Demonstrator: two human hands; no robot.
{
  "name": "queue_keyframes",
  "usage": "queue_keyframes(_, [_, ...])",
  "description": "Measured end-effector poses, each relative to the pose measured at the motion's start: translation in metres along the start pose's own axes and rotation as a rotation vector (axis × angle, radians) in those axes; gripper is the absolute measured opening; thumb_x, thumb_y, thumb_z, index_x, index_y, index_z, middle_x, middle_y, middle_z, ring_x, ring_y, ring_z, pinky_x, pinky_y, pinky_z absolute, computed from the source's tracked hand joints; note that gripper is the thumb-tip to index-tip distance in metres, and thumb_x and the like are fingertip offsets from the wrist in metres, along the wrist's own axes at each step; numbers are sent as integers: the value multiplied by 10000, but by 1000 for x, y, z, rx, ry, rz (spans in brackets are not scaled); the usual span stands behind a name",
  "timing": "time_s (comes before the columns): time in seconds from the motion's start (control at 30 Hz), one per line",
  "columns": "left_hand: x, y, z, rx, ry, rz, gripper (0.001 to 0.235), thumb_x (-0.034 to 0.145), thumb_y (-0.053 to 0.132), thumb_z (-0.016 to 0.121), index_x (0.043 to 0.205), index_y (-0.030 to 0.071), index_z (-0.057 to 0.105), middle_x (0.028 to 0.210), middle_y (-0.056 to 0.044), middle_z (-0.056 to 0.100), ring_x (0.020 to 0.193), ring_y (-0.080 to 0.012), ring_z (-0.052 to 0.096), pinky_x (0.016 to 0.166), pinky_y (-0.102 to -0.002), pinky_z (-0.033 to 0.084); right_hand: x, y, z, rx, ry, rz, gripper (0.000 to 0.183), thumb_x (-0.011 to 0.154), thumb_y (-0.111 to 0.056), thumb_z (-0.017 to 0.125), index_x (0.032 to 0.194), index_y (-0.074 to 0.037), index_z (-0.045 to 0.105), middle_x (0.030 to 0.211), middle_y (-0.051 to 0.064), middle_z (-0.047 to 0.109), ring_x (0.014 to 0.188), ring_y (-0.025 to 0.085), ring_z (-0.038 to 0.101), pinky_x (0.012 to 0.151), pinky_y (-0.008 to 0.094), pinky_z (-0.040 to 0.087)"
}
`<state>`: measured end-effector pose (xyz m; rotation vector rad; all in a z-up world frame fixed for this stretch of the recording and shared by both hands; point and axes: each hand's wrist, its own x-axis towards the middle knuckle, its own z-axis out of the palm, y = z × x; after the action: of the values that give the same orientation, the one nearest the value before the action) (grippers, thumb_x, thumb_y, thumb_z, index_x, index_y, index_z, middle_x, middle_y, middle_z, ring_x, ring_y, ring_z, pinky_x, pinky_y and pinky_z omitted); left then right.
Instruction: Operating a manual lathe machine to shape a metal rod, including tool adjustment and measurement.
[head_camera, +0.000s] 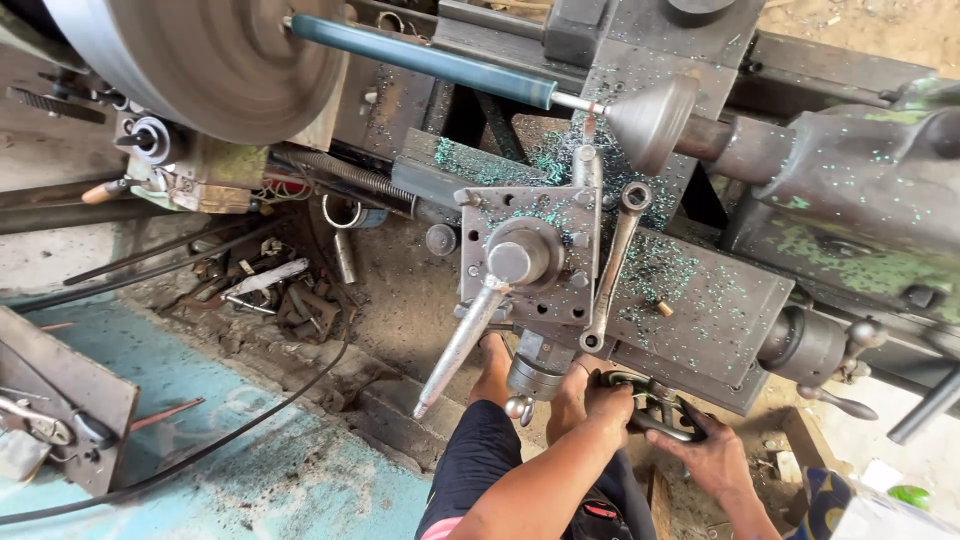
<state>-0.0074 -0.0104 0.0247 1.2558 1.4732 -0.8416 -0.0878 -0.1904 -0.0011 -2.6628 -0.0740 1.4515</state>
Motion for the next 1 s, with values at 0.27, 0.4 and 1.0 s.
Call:
queue_keyframes(0.27, [14,-3,1,-32,-16,-35,211,975,188,648,1180,190,596,1140,10,644,1064,-167,637,825,-301,618,-19,-26,-38,354,-19,206,993,558,-721,810,1451,-402,515,1495,190,505,313,27,500,304,199,597])
queue_keyframes(0.4, [-50,33,-14,-327,152,-154,759,822,-84,786,1311,465,599,1457,-51,406,1016,-349,683,469,-498,655,-20,-21,-31,382,16,203,1089,634,-716,770,1493,-116,475,981,217,816,277,42,258,224,189,330])
queue_keyframes(1.0, [-69,57,-28,-246,-18,-55,354,908,-77,689,803,260,668,1096,-117,674,696,-387,704,361,-508,589,-41,-4,-44,821,26,142,1177,560,-659,650,1590,-182,339,1216,172,751,700,227,809,767,382,744])
